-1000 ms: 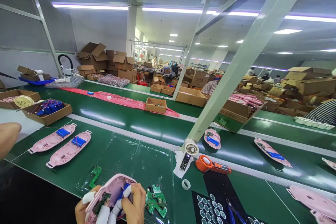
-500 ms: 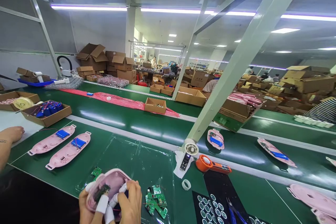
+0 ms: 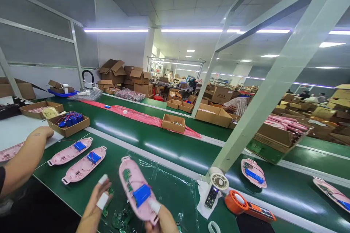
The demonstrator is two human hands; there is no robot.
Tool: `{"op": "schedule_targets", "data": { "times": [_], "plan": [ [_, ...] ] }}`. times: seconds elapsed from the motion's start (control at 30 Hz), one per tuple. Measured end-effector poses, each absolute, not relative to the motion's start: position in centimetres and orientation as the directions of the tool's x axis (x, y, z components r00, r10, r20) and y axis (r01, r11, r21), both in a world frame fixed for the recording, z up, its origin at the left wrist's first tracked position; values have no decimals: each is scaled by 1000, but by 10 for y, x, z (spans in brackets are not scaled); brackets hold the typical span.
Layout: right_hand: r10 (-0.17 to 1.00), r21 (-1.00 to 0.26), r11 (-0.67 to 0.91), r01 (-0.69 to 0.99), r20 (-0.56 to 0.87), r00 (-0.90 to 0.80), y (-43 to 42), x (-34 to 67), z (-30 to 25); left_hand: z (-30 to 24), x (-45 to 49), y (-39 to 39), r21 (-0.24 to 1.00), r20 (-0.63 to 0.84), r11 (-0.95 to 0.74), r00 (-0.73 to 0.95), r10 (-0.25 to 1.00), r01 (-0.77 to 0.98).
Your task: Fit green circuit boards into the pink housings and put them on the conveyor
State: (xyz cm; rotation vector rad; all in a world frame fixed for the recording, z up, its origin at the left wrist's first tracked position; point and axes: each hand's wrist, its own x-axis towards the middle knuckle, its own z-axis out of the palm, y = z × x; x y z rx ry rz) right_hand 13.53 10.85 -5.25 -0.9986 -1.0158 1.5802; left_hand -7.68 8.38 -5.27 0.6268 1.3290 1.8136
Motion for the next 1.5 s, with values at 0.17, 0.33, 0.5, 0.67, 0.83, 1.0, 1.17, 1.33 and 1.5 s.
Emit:
{"op": "schedule_targets", "data": {
  "times": [0.17, 0.33, 0.5, 0.67, 0.83, 1.0, 1.17, 1.33, 1.5],
  "plan": [
    [937, -822, -291, -490, -348, 26, 214, 159, -25, -63, -187, 86, 994, 30, 76, -862, 506, 79],
    [849, -775, -285, -564, -478, 227, 299, 180, -17, -55, -234, 95, 976, -217, 129, -780, 587, -175],
    [788, -782, -183, -596, -479, 387, 322, 203, -17, -61, -242, 119, 932, -357, 183, -708, 610, -312],
    [794, -837, -76, -542, -380, 475, 302, 203, -19, -63, -246, 122, 954, -297, 177, -711, 637, -241],
    [974, -900, -160, -406, -209, 81, 233, 167, -5, -51, -236, 106, 978, -203, 180, -686, 699, -107],
    [901, -923, -330, -197, -246, -357, 145, 127, 6, -3, -192, 96, 953, 44, 98, -453, 890, 285],
    [802, -941, -336, -48, -259, -538, 102, 109, -36, 36, -130, 85, 896, 96, 52, -305, 947, 442],
    [837, -967, -253, -4, -216, -503, 112, 95, -68, 20, -85, 74, 983, 83, -2, -435, 897, 183],
    [867, -981, -165, 99, -192, -461, 96, 90, -73, -51, -49, 66, 977, -108, 15, -438, 893, -211]
  ]
}}
